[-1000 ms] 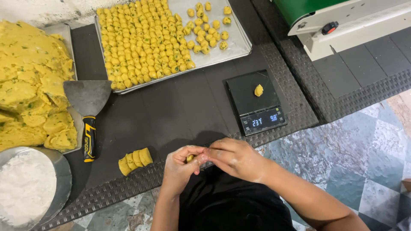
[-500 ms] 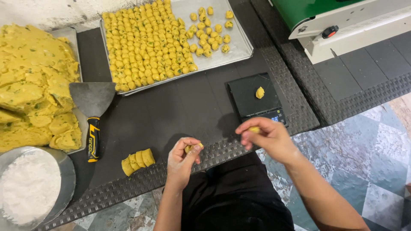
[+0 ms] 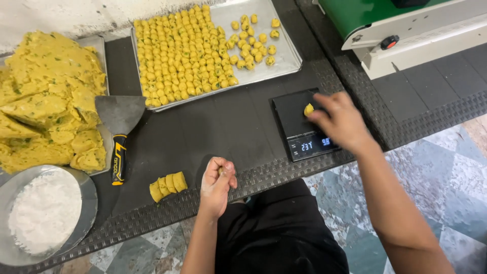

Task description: Rolling small portions of dough into balls and weighing them on a digital scale for portion control.

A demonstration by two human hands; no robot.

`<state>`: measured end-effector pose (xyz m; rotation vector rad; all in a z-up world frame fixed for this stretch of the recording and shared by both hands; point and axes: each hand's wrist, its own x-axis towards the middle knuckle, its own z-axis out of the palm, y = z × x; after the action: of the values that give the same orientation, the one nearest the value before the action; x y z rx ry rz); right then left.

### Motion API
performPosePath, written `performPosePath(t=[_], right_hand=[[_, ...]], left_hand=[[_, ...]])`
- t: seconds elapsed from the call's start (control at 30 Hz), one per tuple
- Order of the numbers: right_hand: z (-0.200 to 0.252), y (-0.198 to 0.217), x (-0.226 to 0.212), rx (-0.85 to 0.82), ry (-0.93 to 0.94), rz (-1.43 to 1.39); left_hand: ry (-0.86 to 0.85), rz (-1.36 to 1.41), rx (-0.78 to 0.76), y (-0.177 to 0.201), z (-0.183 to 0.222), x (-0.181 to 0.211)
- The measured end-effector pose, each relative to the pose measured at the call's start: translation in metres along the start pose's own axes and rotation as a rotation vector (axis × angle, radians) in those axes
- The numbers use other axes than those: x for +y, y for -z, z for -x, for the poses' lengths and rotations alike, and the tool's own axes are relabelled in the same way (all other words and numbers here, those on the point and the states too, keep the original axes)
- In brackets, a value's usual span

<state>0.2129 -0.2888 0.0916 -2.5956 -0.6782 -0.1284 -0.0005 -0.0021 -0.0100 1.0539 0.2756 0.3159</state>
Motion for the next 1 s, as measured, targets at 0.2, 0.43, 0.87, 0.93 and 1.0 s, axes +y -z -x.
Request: performPosePath(t=[0.2,0.43,0.87,0.93,1.0], right_hand=[[-0.029,-0.058,0.028,0.171,0.005,-0.123],[-0.015,-0.024,-0.003,0.205,-0.149,-1.278],[0.067,-0.064,-0.182,0.034,0.705,-0.271],[0.07,-0.058,-0.18,-0.056,0.651,-0.225],[0.065,-0.055,-0.179,-0.066,0.681,-0.202]], left_hand=[[-0.085,-0.2,-0.007,-0.017,0.006,0.021],[-0.594,-1.222,-0.107,-0.044,0.007,0.05],[0.279,0.852,-0.271,-0.089,0.013,0.067],[0.176,0.911,-0.372,-0.089,0.028,0.036],[0.003,-0.037,0.318,-0.085,0.02,-0.006]])
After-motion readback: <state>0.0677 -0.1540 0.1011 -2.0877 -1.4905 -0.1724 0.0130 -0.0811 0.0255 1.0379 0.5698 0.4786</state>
